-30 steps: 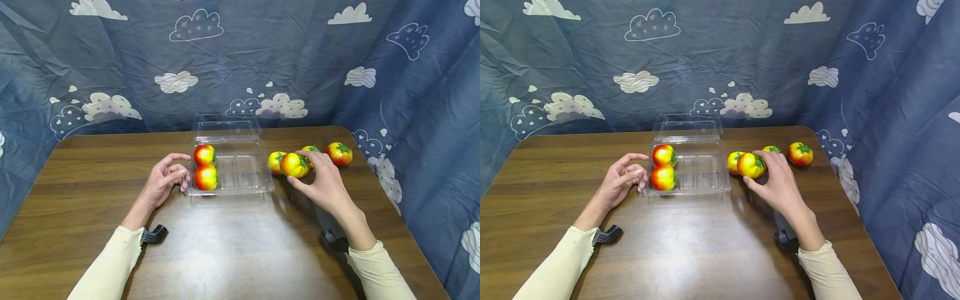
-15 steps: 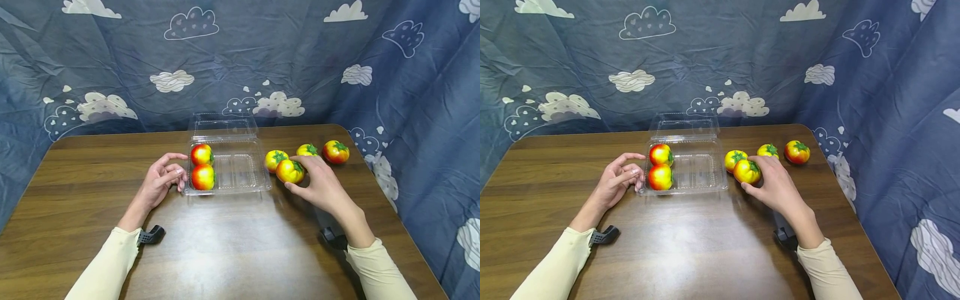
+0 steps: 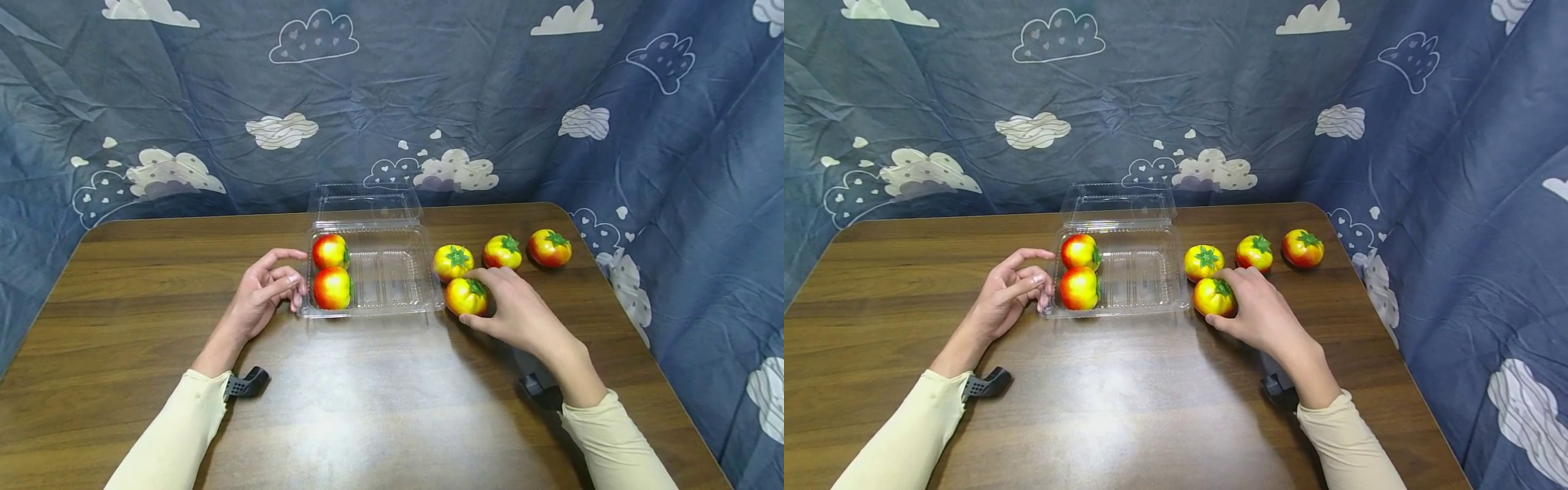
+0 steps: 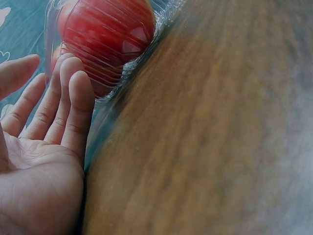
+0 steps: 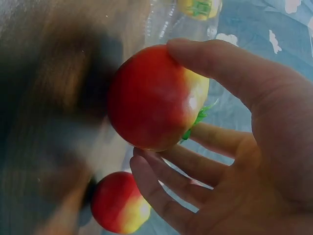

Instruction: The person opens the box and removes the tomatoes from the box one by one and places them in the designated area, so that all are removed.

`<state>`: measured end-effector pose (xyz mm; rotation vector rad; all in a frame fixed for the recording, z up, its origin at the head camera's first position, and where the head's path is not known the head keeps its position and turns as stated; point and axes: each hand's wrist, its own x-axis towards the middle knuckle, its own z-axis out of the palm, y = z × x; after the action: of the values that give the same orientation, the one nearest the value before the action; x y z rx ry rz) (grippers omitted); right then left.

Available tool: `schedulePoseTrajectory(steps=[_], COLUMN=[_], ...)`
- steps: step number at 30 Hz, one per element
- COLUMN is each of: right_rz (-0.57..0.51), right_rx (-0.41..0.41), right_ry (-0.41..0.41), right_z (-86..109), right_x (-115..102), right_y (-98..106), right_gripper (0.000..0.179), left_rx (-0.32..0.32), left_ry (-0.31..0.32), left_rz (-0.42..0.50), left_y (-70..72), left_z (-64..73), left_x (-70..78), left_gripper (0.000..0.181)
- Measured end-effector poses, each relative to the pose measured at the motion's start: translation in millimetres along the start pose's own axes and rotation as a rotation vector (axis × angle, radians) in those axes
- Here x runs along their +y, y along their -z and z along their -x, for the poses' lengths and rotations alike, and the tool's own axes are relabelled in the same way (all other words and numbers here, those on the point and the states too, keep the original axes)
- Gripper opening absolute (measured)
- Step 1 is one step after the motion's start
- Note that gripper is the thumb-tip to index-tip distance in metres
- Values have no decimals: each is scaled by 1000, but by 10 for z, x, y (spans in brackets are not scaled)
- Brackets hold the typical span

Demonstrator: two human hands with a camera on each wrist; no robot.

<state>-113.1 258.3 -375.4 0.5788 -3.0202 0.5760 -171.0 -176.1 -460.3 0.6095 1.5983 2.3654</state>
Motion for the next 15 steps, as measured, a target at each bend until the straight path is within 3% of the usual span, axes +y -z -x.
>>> schedulePoseTrajectory(steps=[15], right_rz=[11], right_rx=[1], right_ry=[-10], right_z=[3], right_x=[-23], right_y=[-46], right_gripper=[72], left_rx=[10], left_ry=[3], left_rz=[-6], left_y=[-5], left_z=[0], left_x=[7], left_gripper=[34])
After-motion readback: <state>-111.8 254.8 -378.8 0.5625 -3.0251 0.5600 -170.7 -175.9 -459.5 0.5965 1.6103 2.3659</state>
